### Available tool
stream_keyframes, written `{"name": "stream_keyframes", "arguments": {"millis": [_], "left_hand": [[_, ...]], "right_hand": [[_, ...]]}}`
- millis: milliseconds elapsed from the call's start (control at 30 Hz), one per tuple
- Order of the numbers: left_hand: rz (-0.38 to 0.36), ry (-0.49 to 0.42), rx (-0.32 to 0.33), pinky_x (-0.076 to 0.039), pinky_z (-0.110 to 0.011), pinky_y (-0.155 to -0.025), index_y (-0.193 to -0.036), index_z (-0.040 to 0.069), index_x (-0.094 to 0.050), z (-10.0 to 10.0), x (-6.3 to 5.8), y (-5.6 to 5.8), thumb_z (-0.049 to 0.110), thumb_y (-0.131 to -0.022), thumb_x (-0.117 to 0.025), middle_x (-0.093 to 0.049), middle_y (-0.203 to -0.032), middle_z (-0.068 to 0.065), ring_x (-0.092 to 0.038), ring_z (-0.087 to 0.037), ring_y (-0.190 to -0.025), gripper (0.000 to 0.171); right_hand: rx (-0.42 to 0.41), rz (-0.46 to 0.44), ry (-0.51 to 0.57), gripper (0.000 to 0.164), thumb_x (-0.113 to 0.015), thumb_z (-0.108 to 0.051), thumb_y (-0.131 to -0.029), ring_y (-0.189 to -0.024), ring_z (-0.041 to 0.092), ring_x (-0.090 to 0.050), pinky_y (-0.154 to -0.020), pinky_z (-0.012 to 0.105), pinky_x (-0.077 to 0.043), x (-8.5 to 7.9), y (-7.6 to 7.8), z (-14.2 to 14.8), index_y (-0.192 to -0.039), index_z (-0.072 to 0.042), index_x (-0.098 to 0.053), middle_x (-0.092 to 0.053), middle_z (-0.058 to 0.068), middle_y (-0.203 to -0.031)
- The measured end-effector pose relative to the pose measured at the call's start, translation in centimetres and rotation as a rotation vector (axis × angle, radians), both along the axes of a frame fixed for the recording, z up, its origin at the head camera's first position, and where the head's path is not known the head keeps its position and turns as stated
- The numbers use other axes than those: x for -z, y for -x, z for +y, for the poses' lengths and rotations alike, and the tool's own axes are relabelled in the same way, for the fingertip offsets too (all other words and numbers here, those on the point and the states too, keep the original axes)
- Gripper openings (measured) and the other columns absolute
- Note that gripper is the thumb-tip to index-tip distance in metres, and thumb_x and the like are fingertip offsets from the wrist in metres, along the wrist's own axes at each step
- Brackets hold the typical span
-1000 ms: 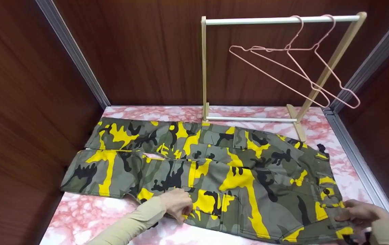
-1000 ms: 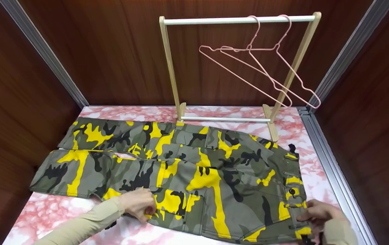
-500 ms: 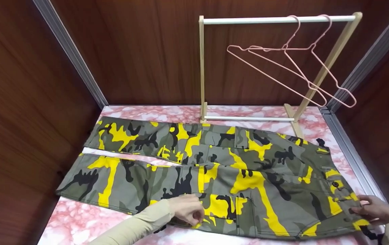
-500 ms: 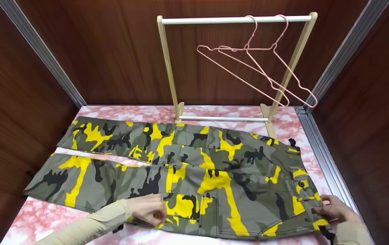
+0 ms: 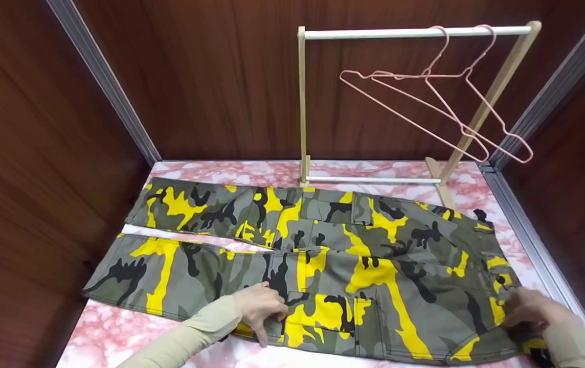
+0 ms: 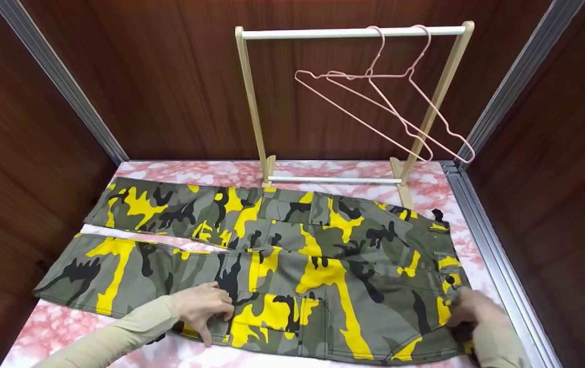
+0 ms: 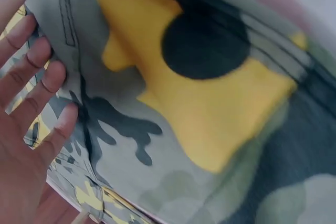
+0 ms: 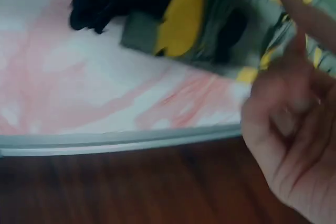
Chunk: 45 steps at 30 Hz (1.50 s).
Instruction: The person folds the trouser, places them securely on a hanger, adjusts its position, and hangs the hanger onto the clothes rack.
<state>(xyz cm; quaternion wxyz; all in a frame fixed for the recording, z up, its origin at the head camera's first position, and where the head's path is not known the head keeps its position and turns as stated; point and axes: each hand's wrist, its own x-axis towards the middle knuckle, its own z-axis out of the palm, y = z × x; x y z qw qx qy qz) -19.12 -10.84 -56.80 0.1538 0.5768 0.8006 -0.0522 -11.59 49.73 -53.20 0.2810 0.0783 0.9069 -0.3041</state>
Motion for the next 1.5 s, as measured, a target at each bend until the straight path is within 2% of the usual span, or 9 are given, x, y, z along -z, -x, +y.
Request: {"name": "stream_keyframes", "arguments": {"millis": [200,367,600,800,1000,1133,1267,1400,1500], "left_hand": [[0.082,0.062,0.049,-0.035,-0.022,-0.062,-0.096,0.030,-0.071,-0.1,-0.2,-0.5,0.059,-0.065,-0.086,-0.071,-0.086,0.016,-0.062,-0.004,-0.074,0.045],[0.111,0.022,0.059,-0.034,-0.023,-0.054,-0.088,0.030,-0.071,0.2,-0.3,-0.8,0.050,-0.062,-0.087,-0.069,-0.073,0.015,-0.056,-0.004,-0.060,0.037],[-0.104,-0.125,-0.008,-0.029,-0.017,-0.046,-0.100,0.019,-0.051,-0.1,-0.1,-0.3,0.019,-0.069,-0.084,-0.052,-0.064,0.009,-0.041,-0.005,-0.051,0.045],[-0.151,-0.259,-0.018,-0.032,-0.013,-0.047,-0.096,0.014,-0.045,-0.2,0.2,0.0,0.002,-0.079,-0.069,-0.044,-0.068,0.007,-0.041,-0.005,-0.057,0.032],[-0.110,-0.228,-0.101,-0.031,-0.014,-0.052,-0.084,0.016,-0.050,0.0,0.4,-0.1,-0.002,-0.084,-0.065,-0.053,-0.078,0.004,-0.045,-0.005,-0.066,0.023],[-0.126,-0.230,-0.136,-0.031,-0.010,-0.054,-0.074,0.018,-0.062,-0.1,0.6,-0.2,-0.004,-0.080,-0.064,-0.058,-0.080,0.004,-0.047,-0.002,-0.066,0.022],[-0.153,-0.262,-0.164,-0.034,-0.006,-0.055,-0.076,0.020,-0.071,-0.3,0.7,0.1,0.002,-0.080,-0.063,-0.061,-0.080,0.006,-0.050,0.002,-0.066,0.019],[-0.182,-0.289,-0.165,-0.037,-0.009,-0.058,-0.085,0.018,-0.068,-0.5,0.7,0.5,0.007,-0.079,-0.068,-0.062,-0.082,0.006,-0.051,0.000,-0.068,0.012],[-0.230,-0.321,-0.168,-0.041,-0.012,-0.063,-0.098,0.012,-0.059,-0.8,0.6,1.0,0.002,-0.079,-0.071,-0.065,-0.085,0.001,-0.051,-0.004,-0.072,0.025]], "right_hand": [[-0.115,-0.097,0.024,0.019,-0.080,-0.005,-0.072,-0.050,0.009,-0.045,-0.045,0.019,-0.039,0.9,1.0,-5.0,-0.069,-0.006,-0.061,-0.051,-0.003,-0.060],[-0.339,-0.079,0.080,0.022,-0.085,-0.013,-0.072,-0.047,0.008,-0.048,-0.043,0.020,-0.042,1.5,1.5,-9.2,-0.066,-0.007,-0.065,-0.055,-0.005,-0.054],[-0.438,-0.229,0.078,0.020,-0.089,-0.019,-0.073,-0.050,0.008,-0.050,-0.047,0.021,-0.040,2.2,2.0,-15.2,-0.071,-0.011,-0.072,-0.060,-0.006,-0.059],[-0.675,0.025,0.046,0.030,-0.092,-0.033,-0.069,-0.050,-0.001,-0.044,-0.047,0.018,-0.038,2.7,1.6,-18.2,-0.066,-0.014,-0.070,-0.056,-0.015,-0.059],[-0.860,0.199,-0.010,0.043,-0.085,-0.050,-0.073,-0.048,-0.003,-0.039,-0.045,0.016,-0.034,3.5,0.4,-21.4,-0.061,-0.015,-0.064,-0.049,-0.017,-0.054],[-0.882,0.216,-0.113,0.042,-0.084,-0.048,-0.074,-0.050,0.001,-0.037,-0.048,0.019,-0.031,3.9,0.1,-22.4,-0.060,-0.017,-0.058,-0.044,-0.015,-0.055],[-0.811,0.158,-0.057,0.029,-0.084,-0.031,-0.072,-0.052,0.000,-0.038,-0.049,0.019,-0.034,3.8,0.7,-22.0,-0.063,-0.015,-0.062,-0.047,-0.015,-0.057],[-0.767,0.134,0.021,0.014,-0.080,-0.013,-0.070,-0.053,-0.001,-0.039,-0.049,0.018,-0.035,3.5,1.2,-21.3,-0.068,-0.012,-0.067,-0.051,-0.015,-0.060],[-0.738,0.130,0.015,0.014,-0.079,-0.005,-0.065,-0.056,0.000,-0.040,-0.050,0.019,-0.037,3.3,1.1,-20.9,-0.069,-0.011,-0.067,-0.053,-0.014,-0.061]]}}
